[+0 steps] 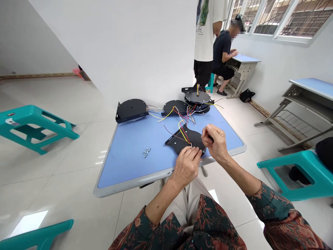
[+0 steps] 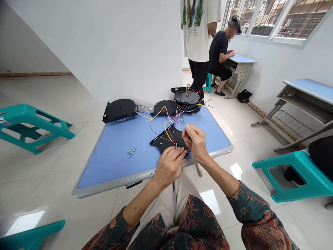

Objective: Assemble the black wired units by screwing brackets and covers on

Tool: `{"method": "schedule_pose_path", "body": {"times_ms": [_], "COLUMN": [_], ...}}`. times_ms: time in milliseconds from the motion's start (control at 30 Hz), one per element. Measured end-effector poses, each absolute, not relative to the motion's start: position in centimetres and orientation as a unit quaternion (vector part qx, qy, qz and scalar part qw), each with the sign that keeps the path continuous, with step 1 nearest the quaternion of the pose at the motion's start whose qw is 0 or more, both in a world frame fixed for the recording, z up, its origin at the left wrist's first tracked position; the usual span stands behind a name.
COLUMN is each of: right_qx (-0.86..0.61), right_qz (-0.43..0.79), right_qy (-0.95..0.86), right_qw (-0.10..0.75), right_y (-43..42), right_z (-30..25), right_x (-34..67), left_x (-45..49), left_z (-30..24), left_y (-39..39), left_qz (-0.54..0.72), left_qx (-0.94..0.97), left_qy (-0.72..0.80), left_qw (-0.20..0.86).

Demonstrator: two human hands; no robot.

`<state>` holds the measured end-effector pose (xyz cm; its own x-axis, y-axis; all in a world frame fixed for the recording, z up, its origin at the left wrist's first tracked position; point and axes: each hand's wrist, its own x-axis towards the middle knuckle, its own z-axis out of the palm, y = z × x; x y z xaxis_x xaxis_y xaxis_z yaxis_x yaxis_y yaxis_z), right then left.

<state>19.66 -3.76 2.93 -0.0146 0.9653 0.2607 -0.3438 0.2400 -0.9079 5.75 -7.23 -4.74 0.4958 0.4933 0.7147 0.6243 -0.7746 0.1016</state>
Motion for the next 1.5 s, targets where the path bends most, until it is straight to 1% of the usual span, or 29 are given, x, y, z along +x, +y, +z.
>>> {"method": "schedule_pose_path", "body": {"times_ms": [233,433,600,800,900,1067,1233,1367,1500], "right_qx": [-0.33,-0.339,-0.349,-0.352,-0.391,-0.437,-0.491,-0.511,-0.487], "right_qz": [0.514,0.506,0.494,0.389,0.301,0.128,0.022,0.004,0.058], "right_qy": [-0.51,-0.509,-0.539,-0.678,-0.723,-0.753,-0.762,-0.764,-0.782], "right_qw": [0.606,0.609,0.586,0.515,0.484,0.475,0.422,0.394,0.384], "right_y": [-3.7,-3.9,-4.1,-5.4,-5.8,-5.8,-5.8,-5.9,-5.6], "right_z": [2.9,2.7,3.0,4.5,4.8,4.6,4.4,4.3,4.9], "right_x": [19.0,18.7,18.9,22.1,23.3,23.0,21.8,21.8,23.0], "left_x": [6.5,7.3,7.7,7.5,7.4,7.4,7.3,7.3,7.5], "left_z": [-3.0,-2.8,-2.7,-3.2,-3.4,-3.2,-2.8,-2.9,-3.0], "left_y": [-5.7,-3.8,-4.0,-4.2,-4.2,-4.2,-4.0,-3.9,-3.9], "left_qz": [-0.446,-0.392,-0.375,-0.405,-0.398,-0.369,-0.356,-0.351,-0.335], "left_qx": [-0.802,-0.807,-0.79,-0.787,-0.794,-0.803,-0.812,-0.822,-0.836], "left_qy": [-0.383,-0.404,-0.451,-0.428,-0.427,-0.433,-0.42,-0.405,-0.405], "left_qw": [-0.102,-0.178,-0.178,-0.183,-0.171,-0.178,-0.194,-0.192,-0.158]}}
